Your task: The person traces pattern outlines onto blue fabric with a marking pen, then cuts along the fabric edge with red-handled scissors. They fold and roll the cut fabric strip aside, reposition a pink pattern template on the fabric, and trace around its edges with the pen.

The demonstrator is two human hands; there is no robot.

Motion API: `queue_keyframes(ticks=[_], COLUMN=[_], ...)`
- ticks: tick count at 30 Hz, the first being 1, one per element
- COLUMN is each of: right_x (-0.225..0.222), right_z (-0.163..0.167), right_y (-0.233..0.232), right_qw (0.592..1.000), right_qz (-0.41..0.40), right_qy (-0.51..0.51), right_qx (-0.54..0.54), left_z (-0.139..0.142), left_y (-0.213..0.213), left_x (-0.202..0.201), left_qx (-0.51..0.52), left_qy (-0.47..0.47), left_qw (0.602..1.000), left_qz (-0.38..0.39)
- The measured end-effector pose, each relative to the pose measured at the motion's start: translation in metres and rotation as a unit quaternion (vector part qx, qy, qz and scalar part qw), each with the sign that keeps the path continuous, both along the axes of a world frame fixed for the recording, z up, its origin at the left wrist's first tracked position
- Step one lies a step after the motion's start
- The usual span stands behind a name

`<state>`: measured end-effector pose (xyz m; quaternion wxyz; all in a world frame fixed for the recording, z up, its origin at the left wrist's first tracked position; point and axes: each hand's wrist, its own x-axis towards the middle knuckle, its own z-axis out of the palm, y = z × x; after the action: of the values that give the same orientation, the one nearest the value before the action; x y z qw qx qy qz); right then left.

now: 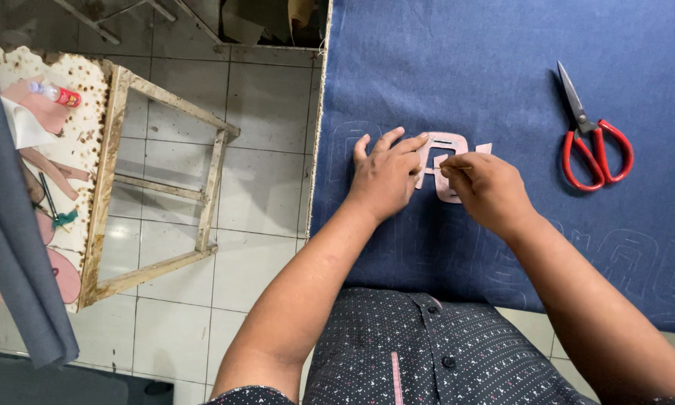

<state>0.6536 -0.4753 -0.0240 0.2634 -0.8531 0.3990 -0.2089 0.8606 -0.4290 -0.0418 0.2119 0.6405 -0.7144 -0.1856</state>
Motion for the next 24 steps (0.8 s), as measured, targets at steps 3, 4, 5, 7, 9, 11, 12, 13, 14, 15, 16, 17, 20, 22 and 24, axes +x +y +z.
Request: queue_keyframes(ticks=[3,4,5,7,9,11,12,13,14,15,16,17,20,22,24], right_x=[0.004,0.005,0.007,0.010,0.012,0.011,0.011,0.009,0.008,0.006,0.004,0.001,-0.004,-0.006,-0.008], right_z=[0.003,0.003,0.004,0.004,0.003,0.003,0.003,0.003,0.004,0.005,0.005,0.006,0.007,0.006,0.005], right_y=[-0.005,-0.008,-0.010,-0.013,-0.014,-0.014,-0.013,-0.013,-0.013,-0.013,-0.014,-0.015,-0.016,-0.014,-0.010], right_qw=[0.999,0.999,0.999,0.999,0.999,0.998,0.999,0.999,0.999,0.998,0.997,0.996,0.997,0.998,0.998], right_qz=[0.012,0.012,0.012,0.000,-0.005,-0.004,-0.007,-0.010,-0.013,-0.023,-0.034,-0.044,-0.038,-0.044,-0.047], right_qy=[0.030,0.036,0.042,0.029,0.020,0.017,0.023,0.028,0.034,0.046,0.058,0.070,0.050,0.031,0.020], right_qx=[-0.004,-0.007,-0.009,-0.025,-0.042,-0.056,-0.046,-0.036,-0.025,-0.031,-0.036,-0.042,-0.043,-0.040,-0.037], left_z=[0.000,0.000,0.000,0.000,0.000,0.000,0.000,0.000,0.000,0.000,0.000,0.000,-0.001,-0.003,-0.004], left_y=[0.000,0.000,0.001,0.001,0.003,0.004,0.004,0.004,0.004,0.004,0.004,0.004,0.004,0.006,0.005], left_x=[-0.001,-0.001,-0.002,-0.003,-0.003,-0.004,-0.004,-0.004,-0.004,-0.004,-0.004,-0.005,-0.008,-0.012,-0.015], left_qx=[-0.003,-0.002,-0.001,0.000,0.017,0.020,0.015,0.008,0.005,0.002,-0.001,0.010,0.020,-0.005,-0.002], left_qy=[-0.011,-0.015,-0.013,-0.008,-0.022,-0.026,-0.025,-0.024,-0.023,-0.023,-0.022,-0.034,-0.055,-0.046,-0.064], left_qw=[1.000,1.000,1.000,1.000,1.000,0.999,1.000,1.000,1.000,1.000,1.000,0.999,0.998,0.999,0.998], left_qz=[-0.002,-0.002,-0.002,-0.001,-0.003,-0.005,-0.004,-0.004,-0.003,-0.002,-0.002,-0.003,-0.004,-0.005,-0.011])
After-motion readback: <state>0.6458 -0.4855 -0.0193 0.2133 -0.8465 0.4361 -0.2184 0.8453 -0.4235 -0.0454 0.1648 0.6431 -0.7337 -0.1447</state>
